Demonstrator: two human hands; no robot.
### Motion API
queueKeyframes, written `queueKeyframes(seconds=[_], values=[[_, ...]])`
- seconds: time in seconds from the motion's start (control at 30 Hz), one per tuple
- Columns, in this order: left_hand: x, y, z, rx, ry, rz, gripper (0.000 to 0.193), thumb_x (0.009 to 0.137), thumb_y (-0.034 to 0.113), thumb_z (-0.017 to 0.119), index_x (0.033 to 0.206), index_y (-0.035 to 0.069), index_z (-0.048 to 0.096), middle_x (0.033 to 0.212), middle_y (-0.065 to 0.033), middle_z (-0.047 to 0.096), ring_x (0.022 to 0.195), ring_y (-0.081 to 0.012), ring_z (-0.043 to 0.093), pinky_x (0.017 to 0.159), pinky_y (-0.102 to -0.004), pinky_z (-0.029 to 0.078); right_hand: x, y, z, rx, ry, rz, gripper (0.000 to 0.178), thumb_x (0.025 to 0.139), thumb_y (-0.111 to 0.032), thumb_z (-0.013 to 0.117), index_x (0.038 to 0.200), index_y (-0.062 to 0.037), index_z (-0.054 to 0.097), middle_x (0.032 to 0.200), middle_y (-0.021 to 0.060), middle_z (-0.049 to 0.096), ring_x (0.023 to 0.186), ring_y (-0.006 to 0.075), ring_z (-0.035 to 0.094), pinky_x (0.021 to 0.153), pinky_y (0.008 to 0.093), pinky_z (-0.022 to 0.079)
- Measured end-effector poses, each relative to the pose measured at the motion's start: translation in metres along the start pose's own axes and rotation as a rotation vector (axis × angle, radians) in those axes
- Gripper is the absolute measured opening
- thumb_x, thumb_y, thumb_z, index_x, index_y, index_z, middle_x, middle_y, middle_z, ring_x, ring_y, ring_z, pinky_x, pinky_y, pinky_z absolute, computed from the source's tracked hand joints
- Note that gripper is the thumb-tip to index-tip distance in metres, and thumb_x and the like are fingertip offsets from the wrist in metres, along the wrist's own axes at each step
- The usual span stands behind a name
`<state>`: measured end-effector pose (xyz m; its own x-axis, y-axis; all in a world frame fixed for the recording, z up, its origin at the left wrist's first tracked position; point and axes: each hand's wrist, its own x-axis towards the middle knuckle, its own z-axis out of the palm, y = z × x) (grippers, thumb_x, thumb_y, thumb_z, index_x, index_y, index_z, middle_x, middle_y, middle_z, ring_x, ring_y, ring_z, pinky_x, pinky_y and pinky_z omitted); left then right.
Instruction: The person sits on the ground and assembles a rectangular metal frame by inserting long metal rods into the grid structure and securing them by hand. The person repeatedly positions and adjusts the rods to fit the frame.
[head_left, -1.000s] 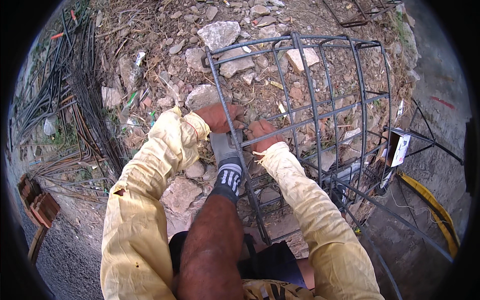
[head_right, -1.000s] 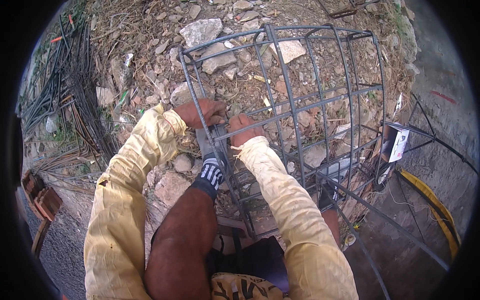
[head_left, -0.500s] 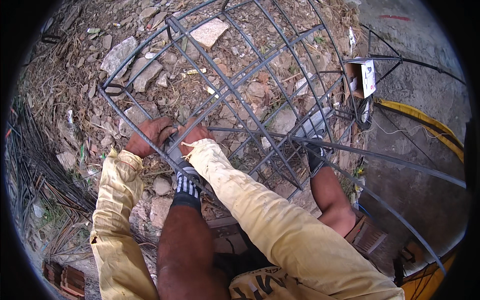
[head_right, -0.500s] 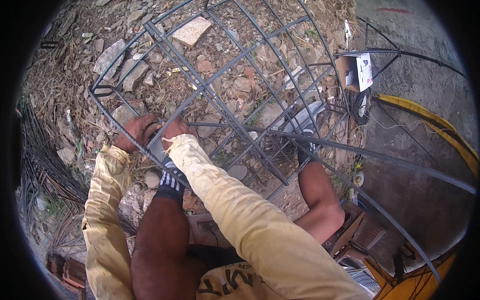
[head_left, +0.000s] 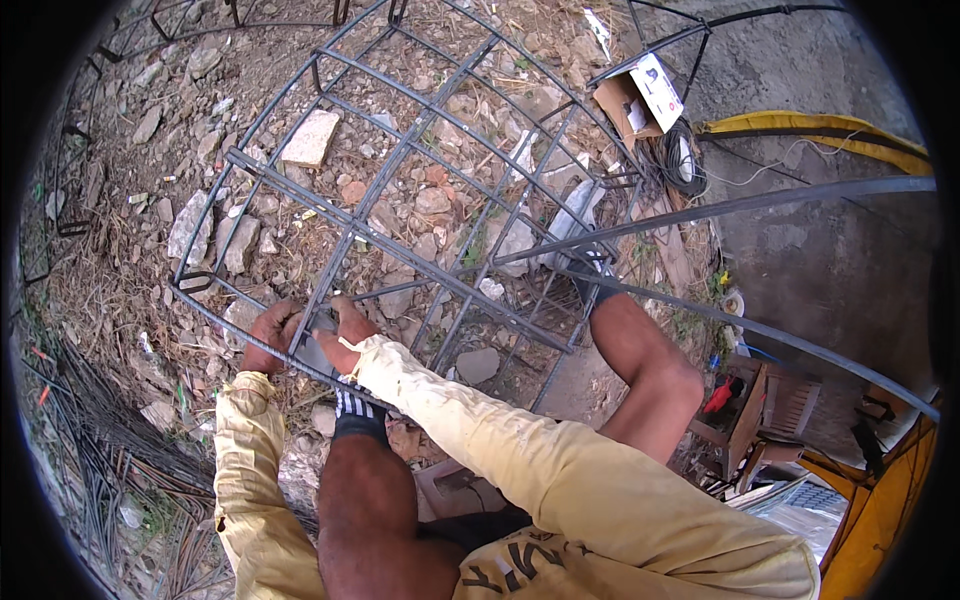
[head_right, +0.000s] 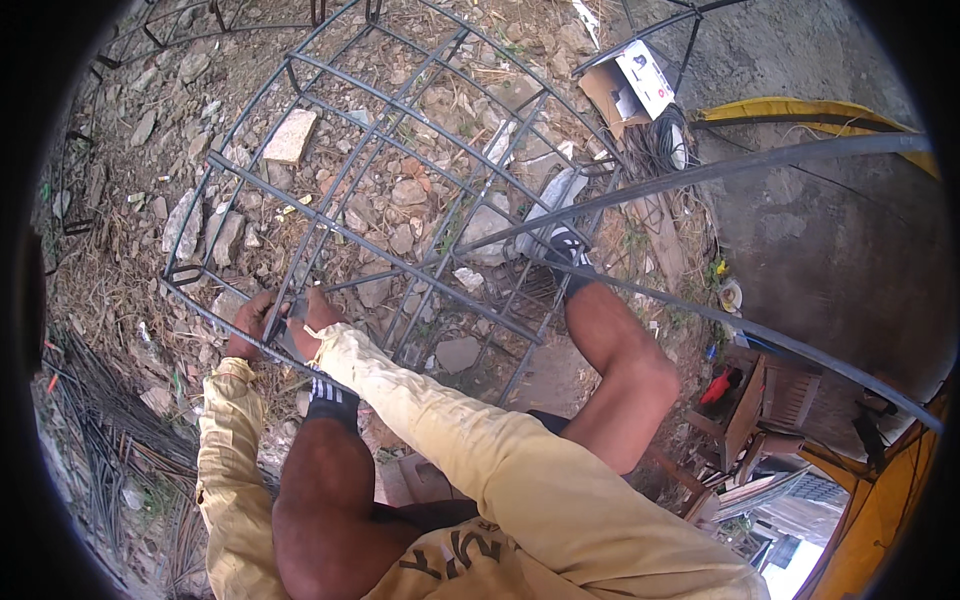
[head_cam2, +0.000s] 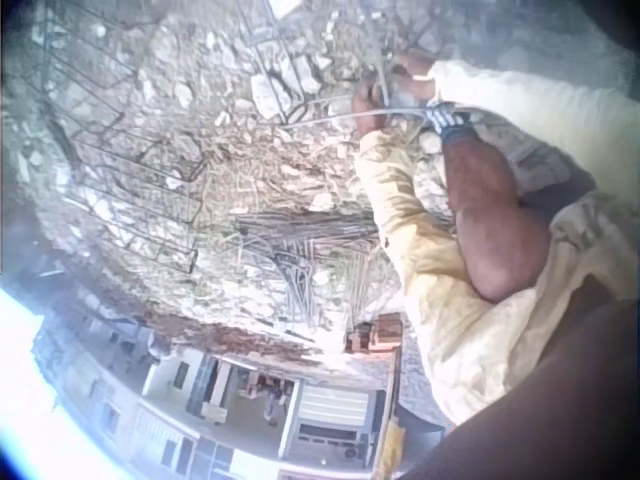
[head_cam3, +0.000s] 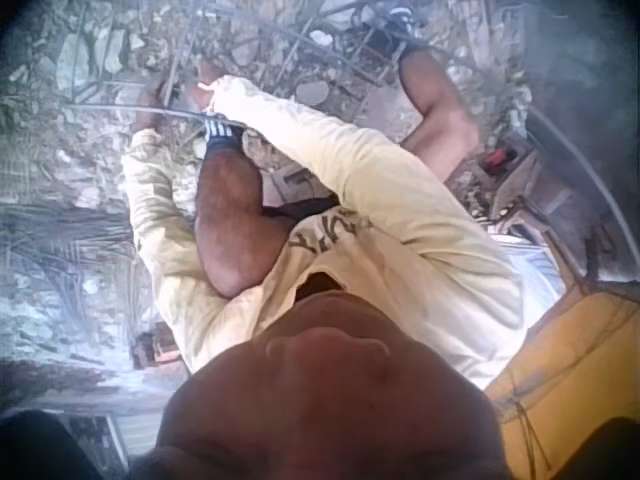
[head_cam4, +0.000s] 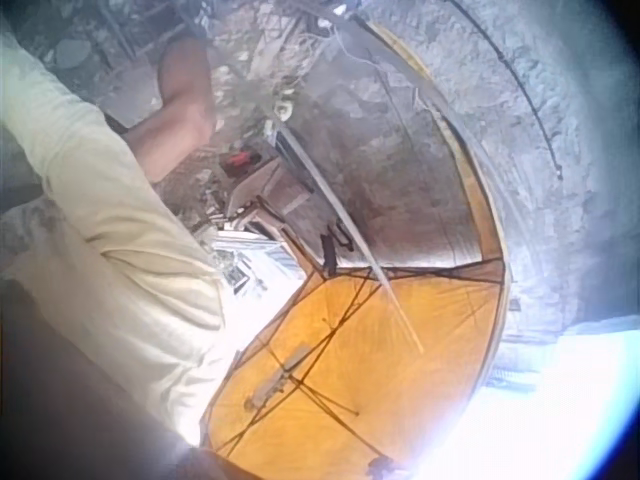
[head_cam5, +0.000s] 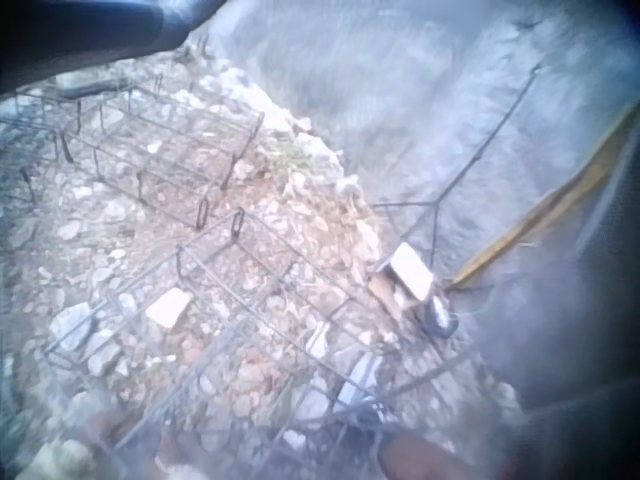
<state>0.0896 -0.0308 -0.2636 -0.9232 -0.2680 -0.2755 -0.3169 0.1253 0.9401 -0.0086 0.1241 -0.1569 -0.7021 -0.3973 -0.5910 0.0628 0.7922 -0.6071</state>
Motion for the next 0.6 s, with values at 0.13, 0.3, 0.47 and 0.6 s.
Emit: queueKeyframes(seconds=[0.13, 0.3, 0.47, 0.6], values=[[-0.009, 0.002, -0.004, -0.100, -0.006, -0.119, 0.014, 0.092, 0.017, 0.065, 0.094, 0.003, 0.065, 0.077, -0.0022, 0.056, 0.075, -0.0125, 0.052, 0.068, -0.0292, 0.045, -0.084, -0.016, -0.111, 0.142, -0.453, -0.301, 0.035, 0.092, -0.032, 0.059, 0.104, -0.0003, 0.065, 0.089, 0.0149, 0.069, 0.082, 0.0229, 0.067, 0.074, 0.0335, 0.051], [-0.005, 0.018, 0.001, -0.252, 0.033, -0.243, 0.014, 0.089, 0.022, 0.071, 0.092, 0.009, 0.068, 0.073, 0.0070, 0.051, 0.066, -0.0063, 0.043, 0.057, -0.0237, 0.035, -0.125, -0.018, -0.260, 0.527, 0.527, -0.362, 0.038, 0.088, -0.021, 0.071, 0.116, -0.0007, 0.055, 0.096, 0.0017, 0.058, 0.086, 0.0068, 0.054, 0.074, 0.0225, 0.045], [0.000, 0.026, -0.001, -0.257, -0.006, -0.341, 0.014, 0.086, 0.020, 0.075, 0.089, 0.008, 0.068, 0.067, 0.0093, 0.048, 0.061, -0.0035, 0.040, 0.053, -0.0205, 0.033, -0.089, -0.092, -0.324, 0.661, 0.477, -0.654, 0.042, 0.094, -0.048, 0.060, 0.097, -0.0057, 0.055, 0.082, -0.0001, 0.051, 0.073, 0.0116, 0.050, 0.075, 0.0308, 0.045], [-0.003, 0.034, 0.000, -0.135, -0.005, -0.249, 0.014, 0.086, 0.018, 0.074, 0.087, 0.007, 0.066, 0.069, 0.0067, 0.050, 0.062, -0.0060, 0.044, 0.054, -0.0224, 0.037, -0.082, -0.083, -0.327, 0.884, 0.299, -0.697, 0.055, 0.094, -0.060, 0.048, 0.066, -0.0149, 0.035, 0.060, -0.0020, 0.032, 0.055, 0.0122, 0.034, 0.059, 0.0313, 0.036]])
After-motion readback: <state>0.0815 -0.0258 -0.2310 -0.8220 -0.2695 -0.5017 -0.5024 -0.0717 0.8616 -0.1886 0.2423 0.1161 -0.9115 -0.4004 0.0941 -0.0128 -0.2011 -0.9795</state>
